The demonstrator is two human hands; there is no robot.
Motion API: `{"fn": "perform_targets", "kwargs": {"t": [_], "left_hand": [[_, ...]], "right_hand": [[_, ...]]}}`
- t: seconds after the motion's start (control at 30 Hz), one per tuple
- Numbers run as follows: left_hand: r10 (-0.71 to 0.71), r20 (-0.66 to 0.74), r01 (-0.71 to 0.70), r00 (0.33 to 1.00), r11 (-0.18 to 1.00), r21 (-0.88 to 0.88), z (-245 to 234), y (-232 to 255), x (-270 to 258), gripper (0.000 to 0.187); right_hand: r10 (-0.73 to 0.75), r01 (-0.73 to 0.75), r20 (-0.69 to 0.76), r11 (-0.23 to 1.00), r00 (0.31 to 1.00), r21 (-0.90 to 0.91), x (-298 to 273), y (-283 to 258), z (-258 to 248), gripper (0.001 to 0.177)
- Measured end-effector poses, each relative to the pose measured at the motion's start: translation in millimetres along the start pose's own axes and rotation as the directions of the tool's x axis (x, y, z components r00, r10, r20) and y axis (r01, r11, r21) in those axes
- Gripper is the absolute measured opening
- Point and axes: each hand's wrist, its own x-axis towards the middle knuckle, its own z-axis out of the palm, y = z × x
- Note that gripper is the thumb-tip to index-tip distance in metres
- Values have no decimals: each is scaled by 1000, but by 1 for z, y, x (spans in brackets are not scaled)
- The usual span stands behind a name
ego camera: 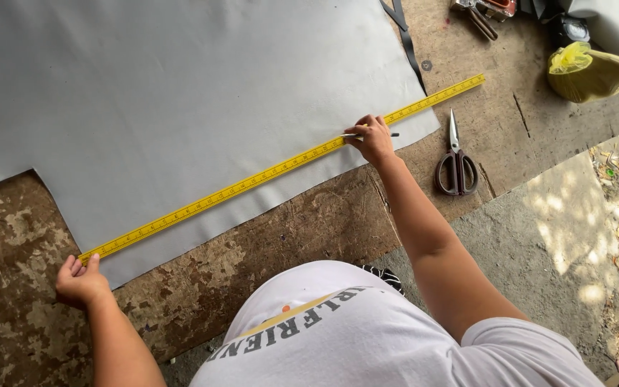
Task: The person measures a large sheet of gray fabric with a yellow ruler and marks it with a pen. They then use scissors to cut the fabric along the marked lines into several rectangular pieces.
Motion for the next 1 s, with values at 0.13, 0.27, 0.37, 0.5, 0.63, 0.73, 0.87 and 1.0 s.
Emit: {"fn": "perform_targets", "kwargs": {"t": [0.13,0.27,0.37,0.5,0.63,0.73,0.87,1.0], "left_hand": [[30,23,-30,999,999,-22,8,-10,2,49],[191,-19,-191,981,968,-165,28,-37,13,56],[175,-106,-200,979,929,-312,33,-52,21,63],[217,-131,-246,967,931,-271,44,-72,28,63],[131,-15,-126,991,971,201,13,-62,25,51],[130,6,-124,991,932,341,14,-69,33,48],[132,12,-125,991,903,411,13,-70,36,50],[31,90,-57,996,949,310,8,-53,33,51]], "right_hand": [[36,-35,25,999,999,-39,-2,4,-2,28],[-66,78,-131,993,989,86,-6,30,19,24],[-142,167,-153,973,978,163,-2,43,38,30],[-183,192,-156,980,971,48,1,65,45,32],[-133,123,-136,989,982,-83,-5,40,33,31],[-76,66,-117,994,990,-88,-3,43,34,34],[26,-29,-107,999,994,-25,-4,18,30,39],[106,-92,12,798,994,595,-4,-25,31,71]]}}
